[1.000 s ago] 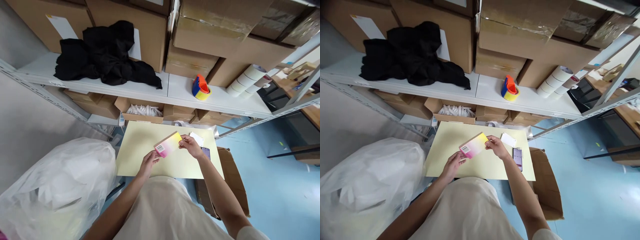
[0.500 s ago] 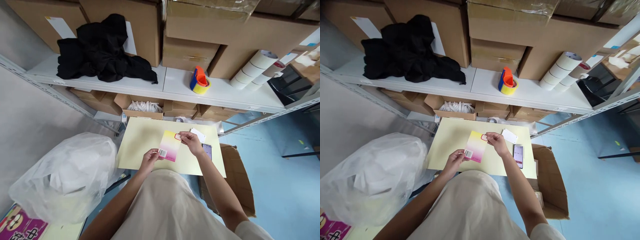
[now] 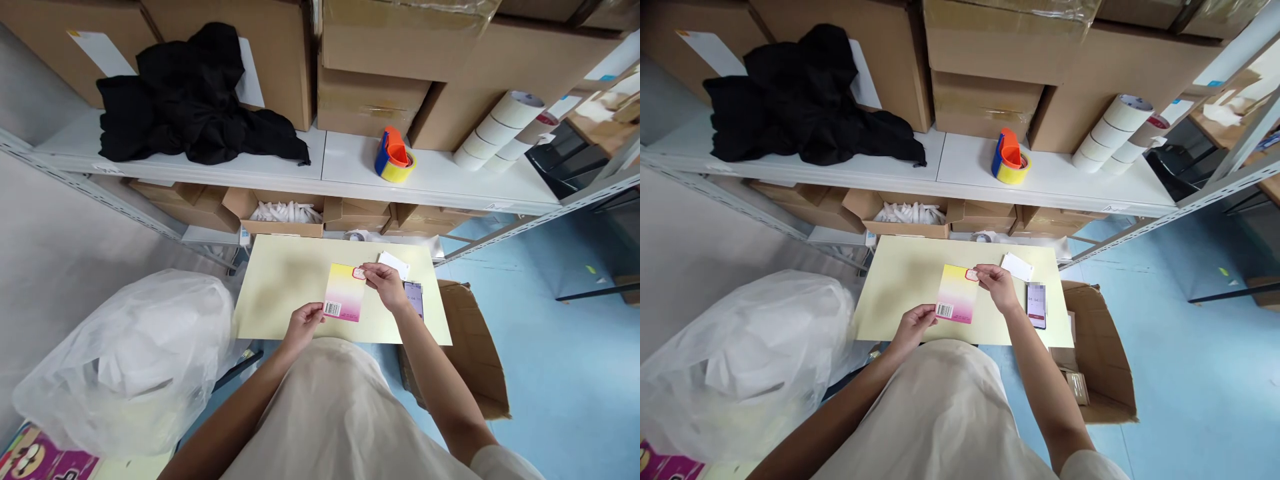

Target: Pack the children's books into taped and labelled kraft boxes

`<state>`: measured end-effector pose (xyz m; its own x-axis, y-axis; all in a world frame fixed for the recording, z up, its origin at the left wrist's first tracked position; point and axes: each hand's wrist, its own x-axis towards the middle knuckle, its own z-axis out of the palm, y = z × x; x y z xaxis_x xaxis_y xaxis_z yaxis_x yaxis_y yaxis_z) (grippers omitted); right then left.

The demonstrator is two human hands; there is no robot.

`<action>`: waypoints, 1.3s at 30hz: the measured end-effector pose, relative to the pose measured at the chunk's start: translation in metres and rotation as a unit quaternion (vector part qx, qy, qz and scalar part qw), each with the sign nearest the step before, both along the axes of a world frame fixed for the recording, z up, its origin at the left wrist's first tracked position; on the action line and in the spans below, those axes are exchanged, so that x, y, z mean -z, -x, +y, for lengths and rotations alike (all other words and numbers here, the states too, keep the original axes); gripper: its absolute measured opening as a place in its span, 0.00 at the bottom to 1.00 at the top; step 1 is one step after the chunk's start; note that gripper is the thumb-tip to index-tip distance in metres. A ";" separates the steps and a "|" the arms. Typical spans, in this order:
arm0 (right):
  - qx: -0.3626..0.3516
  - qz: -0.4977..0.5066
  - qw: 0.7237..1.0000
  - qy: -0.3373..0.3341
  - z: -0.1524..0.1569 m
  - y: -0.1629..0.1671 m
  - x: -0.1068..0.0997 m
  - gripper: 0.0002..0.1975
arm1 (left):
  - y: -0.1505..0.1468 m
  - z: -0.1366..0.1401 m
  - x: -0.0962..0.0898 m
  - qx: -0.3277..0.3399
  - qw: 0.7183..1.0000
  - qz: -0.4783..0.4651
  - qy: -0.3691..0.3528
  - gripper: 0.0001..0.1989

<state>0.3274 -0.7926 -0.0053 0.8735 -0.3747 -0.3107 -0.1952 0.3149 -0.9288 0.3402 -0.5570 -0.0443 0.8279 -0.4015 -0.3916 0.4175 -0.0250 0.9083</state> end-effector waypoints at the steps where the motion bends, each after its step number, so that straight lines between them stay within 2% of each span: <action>1: -0.002 -0.001 1.000 -0.002 0.000 0.000 -0.001 0.16 | 0.000 0.000 0.000 0.000 1.000 0.000 -0.001 0.17; 6: -0.035 -0.033 0.999 -0.009 0.005 -0.002 -0.007 0.19 | 0.001 0.002 -0.012 -0.011 0.998 0.059 0.036 0.19; 10: -0.098 -0.084 0.990 0.053 0.015 -0.009 -0.013 0.25 | 0.002 0.000 -0.026 0.042 0.982 0.145 0.109 0.19; 12: -0.142 -0.093 0.983 0.071 0.021 -0.011 -0.015 0.24 | 0.004 -0.001 -0.030 0.070 0.973 0.180 0.130 0.17; 16: -0.199 -0.064 0.978 0.018 0.027 -0.015 -0.017 0.16 | 0.006 -0.004 -0.035 0.095 0.967 0.208 0.111 0.15; 19: -0.189 -0.037 0.981 0.008 0.023 -0.017 -0.019 0.15 | 0.004 -0.001 -0.036 0.082 0.976 0.182 0.086 0.16; 24: -0.146 -0.007 0.989 0.039 0.012 -0.019 -0.021 0.17 | -0.011 0.018 -0.035 -0.015 0.976 0.171 0.134 0.17; 27: -0.132 0.003 0.990 0.047 0.012 -0.023 -0.022 0.18 | -0.019 0.025 -0.036 -0.028 0.983 0.129 0.124 0.21; 30: -0.120 0.003 0.992 0.044 0.019 -0.026 -0.023 0.20 | -0.021 0.022 -0.037 -0.010 0.998 0.036 0.046 0.21; 32: -0.088 -0.003 0.995 0.038 0.027 -0.025 -0.023 0.22 | -0.020 0.018 -0.035 -0.011 1.000 -0.004 0.011 0.20; 35: -0.046 -0.012 0.999 0.018 0.042 -0.013 -0.019 0.26 | -0.015 0.013 -0.029 -0.038 0.999 -0.009 0.020 0.19; 39: -0.060 0.005 0.998 0.021 0.062 0.016 -0.009 0.28 | -0.009 0.015 -0.021 -0.072 0.997 -0.004 0.030 0.20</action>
